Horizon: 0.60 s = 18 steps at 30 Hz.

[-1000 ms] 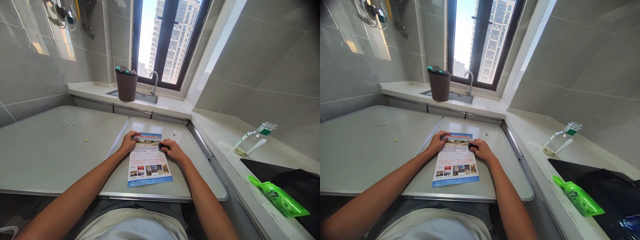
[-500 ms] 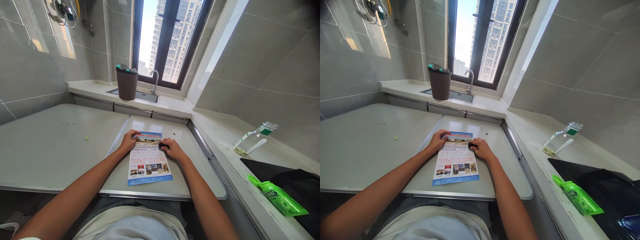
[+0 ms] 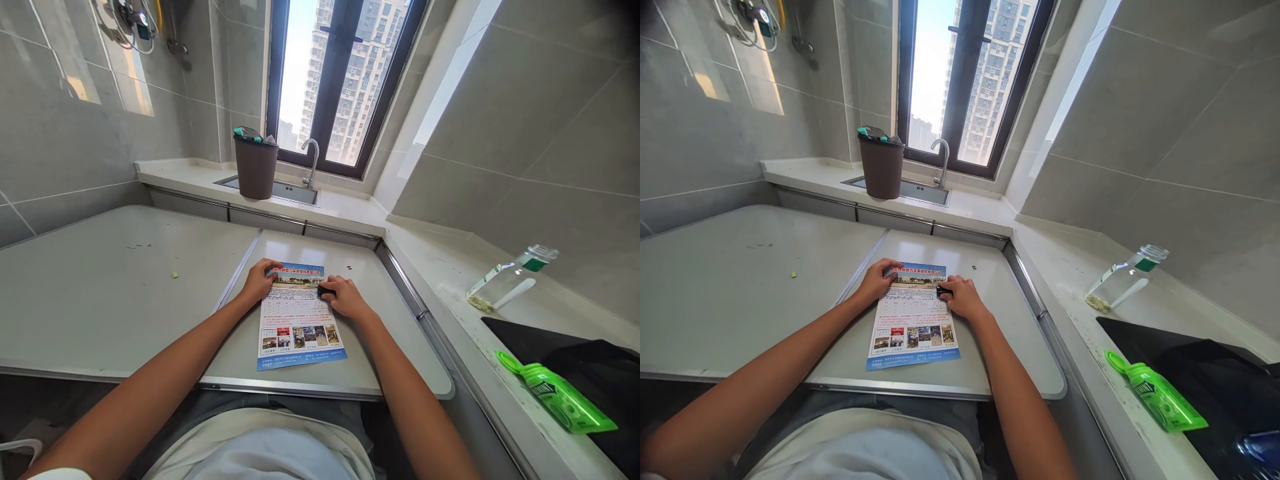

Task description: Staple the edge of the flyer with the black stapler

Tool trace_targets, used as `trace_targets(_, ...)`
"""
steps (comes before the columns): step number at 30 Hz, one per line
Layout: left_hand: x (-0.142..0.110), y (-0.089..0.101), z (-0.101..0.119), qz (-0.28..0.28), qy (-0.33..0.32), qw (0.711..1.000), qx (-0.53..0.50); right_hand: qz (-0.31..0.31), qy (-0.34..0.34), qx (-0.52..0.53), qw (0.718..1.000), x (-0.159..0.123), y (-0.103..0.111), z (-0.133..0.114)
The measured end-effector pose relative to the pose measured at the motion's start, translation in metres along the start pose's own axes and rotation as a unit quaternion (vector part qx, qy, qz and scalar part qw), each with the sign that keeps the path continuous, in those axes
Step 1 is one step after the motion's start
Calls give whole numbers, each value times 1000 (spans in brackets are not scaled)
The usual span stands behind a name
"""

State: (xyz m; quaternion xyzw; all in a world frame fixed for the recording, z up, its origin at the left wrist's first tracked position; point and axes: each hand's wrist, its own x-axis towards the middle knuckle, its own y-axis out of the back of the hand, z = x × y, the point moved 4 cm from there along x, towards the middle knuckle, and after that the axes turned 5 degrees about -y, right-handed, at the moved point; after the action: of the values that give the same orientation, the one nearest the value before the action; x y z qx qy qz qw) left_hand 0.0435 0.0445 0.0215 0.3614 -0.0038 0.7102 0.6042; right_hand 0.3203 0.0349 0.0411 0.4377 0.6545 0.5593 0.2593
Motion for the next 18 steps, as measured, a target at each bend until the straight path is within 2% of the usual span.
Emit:
trace_targets(7,0,-2,-2,0,-2,1000,8,-20,5,-38,999,1,-3,-5)
trace_targets(13,1,-4,-5,-9,9,1000,21,11,43,-102,994,-2,-14,-11)
trace_targets(18,1,-10,-7,-56,-17,997,48,56,40,-68,995,-9,-10,-9)
